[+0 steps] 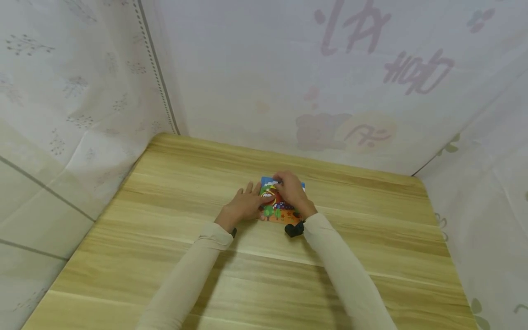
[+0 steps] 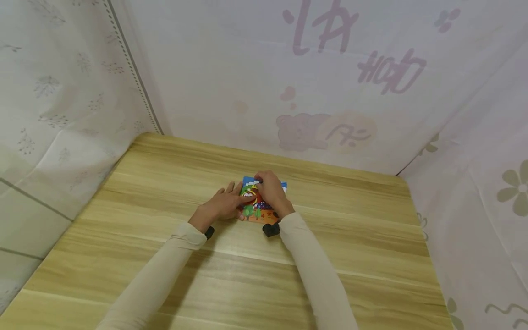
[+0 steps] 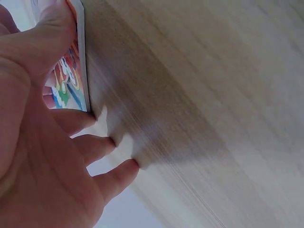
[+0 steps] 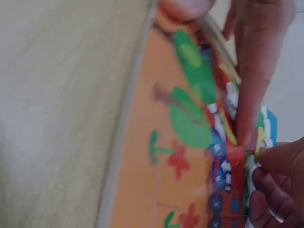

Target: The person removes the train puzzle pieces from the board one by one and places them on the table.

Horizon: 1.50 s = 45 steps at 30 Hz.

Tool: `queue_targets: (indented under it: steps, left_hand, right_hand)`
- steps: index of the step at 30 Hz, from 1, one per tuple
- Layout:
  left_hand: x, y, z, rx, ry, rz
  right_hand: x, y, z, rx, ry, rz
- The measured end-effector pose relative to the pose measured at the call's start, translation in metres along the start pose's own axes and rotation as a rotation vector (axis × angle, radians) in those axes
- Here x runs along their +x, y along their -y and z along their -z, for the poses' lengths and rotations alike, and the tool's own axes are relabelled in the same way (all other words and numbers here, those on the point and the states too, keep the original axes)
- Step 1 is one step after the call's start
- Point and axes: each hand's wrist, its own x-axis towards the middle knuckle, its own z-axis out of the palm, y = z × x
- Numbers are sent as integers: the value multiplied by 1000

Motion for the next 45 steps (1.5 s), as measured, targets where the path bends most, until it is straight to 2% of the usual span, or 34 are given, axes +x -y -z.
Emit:
queue_targets:
  steps: [6, 12, 24, 38, 45]
  left_hand:
    - [0, -2, 0, 17, -3, -3]
    - [0, -2, 0, 2, -4, 0]
    - [0, -3, 5, -17, 6, -9]
    - [-1, 0, -2, -30, -3, -13]
    - [0, 1, -3, -40, -13, -18]
  right_hand:
    - [-3, -3, 5, -12, -15, 6]
    - [-3, -13, 20, 17, -31, -24]
    - [-16, -49, 54, -8, -27, -69]
    - [-41, -95, 69, -23, -24, -103]
    - [-50, -106, 82, -33, -47, -106]
